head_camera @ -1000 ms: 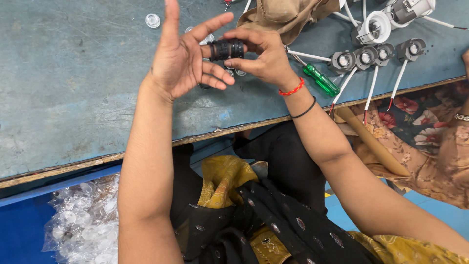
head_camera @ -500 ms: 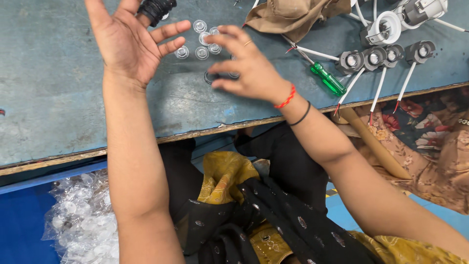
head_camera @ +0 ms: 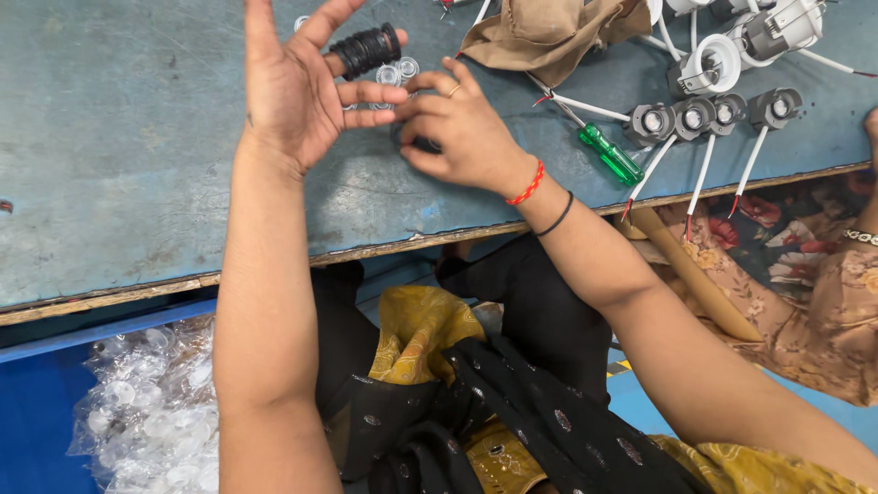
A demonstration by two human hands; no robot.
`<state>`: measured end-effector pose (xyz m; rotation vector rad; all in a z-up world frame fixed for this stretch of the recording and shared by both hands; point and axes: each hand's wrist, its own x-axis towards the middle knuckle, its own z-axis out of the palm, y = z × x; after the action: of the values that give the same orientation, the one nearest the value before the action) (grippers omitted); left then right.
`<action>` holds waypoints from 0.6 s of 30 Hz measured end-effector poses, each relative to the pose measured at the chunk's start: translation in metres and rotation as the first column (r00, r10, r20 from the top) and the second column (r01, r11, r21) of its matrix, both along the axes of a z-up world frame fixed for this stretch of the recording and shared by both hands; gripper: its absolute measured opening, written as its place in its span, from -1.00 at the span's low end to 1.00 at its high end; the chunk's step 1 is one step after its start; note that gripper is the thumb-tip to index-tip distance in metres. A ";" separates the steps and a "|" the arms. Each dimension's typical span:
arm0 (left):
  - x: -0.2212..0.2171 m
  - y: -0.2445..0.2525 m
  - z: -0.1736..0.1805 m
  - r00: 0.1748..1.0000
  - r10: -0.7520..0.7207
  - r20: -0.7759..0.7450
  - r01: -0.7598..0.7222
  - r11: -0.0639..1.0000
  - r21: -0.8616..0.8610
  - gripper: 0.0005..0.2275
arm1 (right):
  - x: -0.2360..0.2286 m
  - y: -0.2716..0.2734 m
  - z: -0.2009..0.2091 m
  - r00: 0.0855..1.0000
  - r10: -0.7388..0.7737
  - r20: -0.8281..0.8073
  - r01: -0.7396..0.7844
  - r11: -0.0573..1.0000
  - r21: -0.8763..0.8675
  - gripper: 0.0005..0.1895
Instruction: The person assembles small light fixtures by inserting black rings into white plastic housings and using a screwdriver to tighten internal components. They wipe the fixtures with a cloth and place the completed units on the table.
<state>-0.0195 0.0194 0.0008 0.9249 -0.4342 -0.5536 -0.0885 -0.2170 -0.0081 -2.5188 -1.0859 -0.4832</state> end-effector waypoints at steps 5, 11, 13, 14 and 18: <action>-0.006 -0.013 0.004 1.000 -0.022 -0.006 0.022 0.999 0.026 0.06 | 0.007 -0.020 -0.004 0.980 -0.080 -0.184 0.169 0.822 0.544 -0.89; -0.007 -0.023 0.006 0.990 -0.102 -0.099 0.099 0.995 -0.032 0.04 | 0.016 -0.023 -0.024 0.948 0.155 -0.279 0.185 0.445 0.876 -0.81; -0.008 -0.027 0.005 0.988 -0.131 -0.079 0.129 0.991 -0.035 0.04 | 0.017 -0.023 -0.027 0.937 0.177 -0.302 0.186 0.478 0.859 -0.74; -0.008 -0.028 0.003 0.986 -0.140 -0.095 0.136 0.990 -0.047 0.03 | 0.017 -0.023 -0.028 0.929 0.175 -0.325 0.187 0.536 0.823 -0.70; -0.006 -0.027 -0.003 0.994 -0.064 -0.089 0.055 0.994 -0.092 -0.02 | 0.015 -0.030 -0.019 0.940 0.218 -0.264 0.120 0.513 0.850 -0.52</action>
<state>-0.0255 -0.0075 -0.0025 0.7996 -0.4013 -0.6239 -0.0735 -0.2470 -0.0271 -1.5606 -0.5390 -0.4010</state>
